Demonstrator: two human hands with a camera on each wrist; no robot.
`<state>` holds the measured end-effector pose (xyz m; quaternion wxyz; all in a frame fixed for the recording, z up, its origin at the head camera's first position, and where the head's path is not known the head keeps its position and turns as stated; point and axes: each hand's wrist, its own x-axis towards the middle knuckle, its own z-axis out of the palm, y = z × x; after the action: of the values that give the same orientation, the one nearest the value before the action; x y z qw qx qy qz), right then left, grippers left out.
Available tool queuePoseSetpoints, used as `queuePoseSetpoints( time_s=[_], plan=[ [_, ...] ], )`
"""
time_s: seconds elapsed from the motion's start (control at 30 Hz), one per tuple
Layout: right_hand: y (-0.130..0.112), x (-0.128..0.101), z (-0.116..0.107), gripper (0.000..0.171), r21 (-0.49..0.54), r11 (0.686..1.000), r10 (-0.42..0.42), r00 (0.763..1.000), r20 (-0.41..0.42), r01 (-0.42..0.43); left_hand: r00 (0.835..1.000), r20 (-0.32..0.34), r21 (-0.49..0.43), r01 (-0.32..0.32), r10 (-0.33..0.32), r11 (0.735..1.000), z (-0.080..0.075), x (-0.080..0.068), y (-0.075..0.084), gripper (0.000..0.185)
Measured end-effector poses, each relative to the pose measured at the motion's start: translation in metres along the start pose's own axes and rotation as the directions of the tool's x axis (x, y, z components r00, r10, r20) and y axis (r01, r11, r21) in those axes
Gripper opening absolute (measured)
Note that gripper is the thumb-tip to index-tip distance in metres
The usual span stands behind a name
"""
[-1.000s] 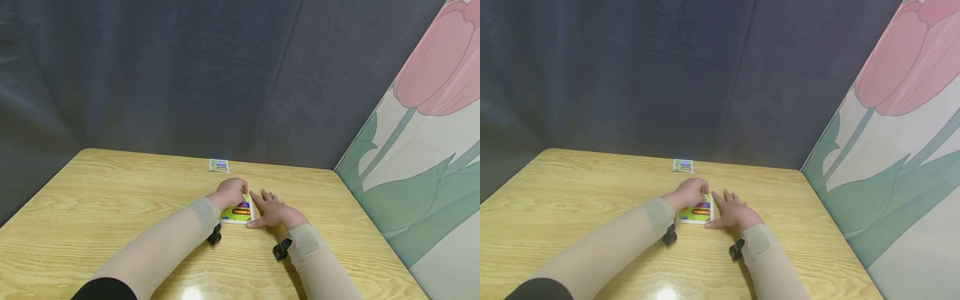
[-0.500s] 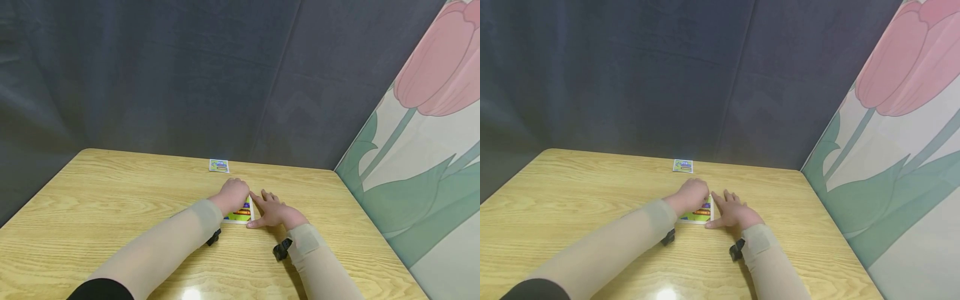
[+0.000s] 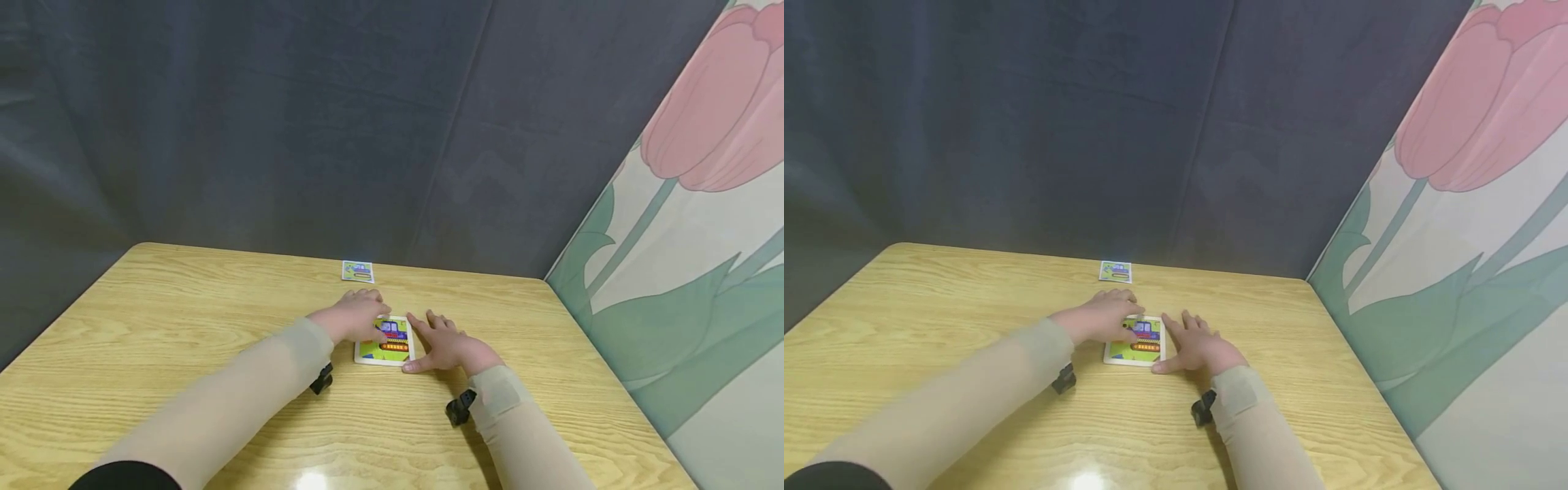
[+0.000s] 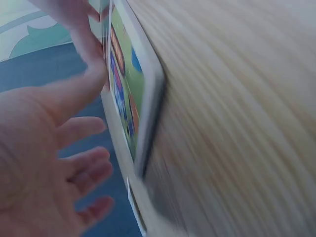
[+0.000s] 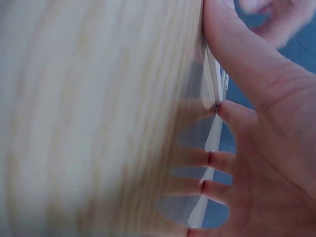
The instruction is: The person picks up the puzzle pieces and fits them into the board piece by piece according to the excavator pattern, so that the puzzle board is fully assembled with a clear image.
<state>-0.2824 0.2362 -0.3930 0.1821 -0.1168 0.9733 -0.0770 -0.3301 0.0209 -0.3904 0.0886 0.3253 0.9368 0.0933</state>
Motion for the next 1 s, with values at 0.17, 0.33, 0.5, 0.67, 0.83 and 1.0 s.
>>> queuePoseSetpoints(
  time_s=[0.17,0.33,0.5,0.67,0.83,1.0],
  plan=[
    [-0.007,0.003,-0.001,0.108,-0.013,0.999,0.031,1.0,0.001,-0.031,0.991,0.101,-0.011,0.085,-0.084,0.996,0.001,-0.032,-0.021,0.094],
    [-0.022,0.007,-0.009,0.11,-0.046,0.997,0.069,0.998,0.004,-0.069,0.986,0.115,-0.038,0.125,-0.12,0.991,0.002,-0.047,-0.033,0.098],
    [-0.036,0.017,-0.01,0.11,-0.091,0.995,0.045,0.999,-0.004,-0.045,0.984,0.115,-0.075,0.146,-0.137,0.986,0.001,-0.056,-0.05,0.097],
    [-0.05,0.027,-0.009,0.11,-0.097,0.995,0.029,1.0,0.001,-0.029,0.979,0.138,-0.109,0.163,-0.147,0.981,-0.003,-0.064,-0.07,0.098],
    [-0.058,0.034,-0.008,0.109,-0.106,0.994,0.02,1.0,0.011,-0.019,0.977,0.145,-0.147,0.175,-0.154,0.974,-0.005,-0.068,-0.082,0.099],
    [-0.058,0.036,-0.007,0.109,-0.102,0.995,0.023,1.0,0.02,-0.021,0.976,0.149,-0.175,0.182,-0.157,0.967,-0.006,-0.069,-0.082,0.098]
  ],
)
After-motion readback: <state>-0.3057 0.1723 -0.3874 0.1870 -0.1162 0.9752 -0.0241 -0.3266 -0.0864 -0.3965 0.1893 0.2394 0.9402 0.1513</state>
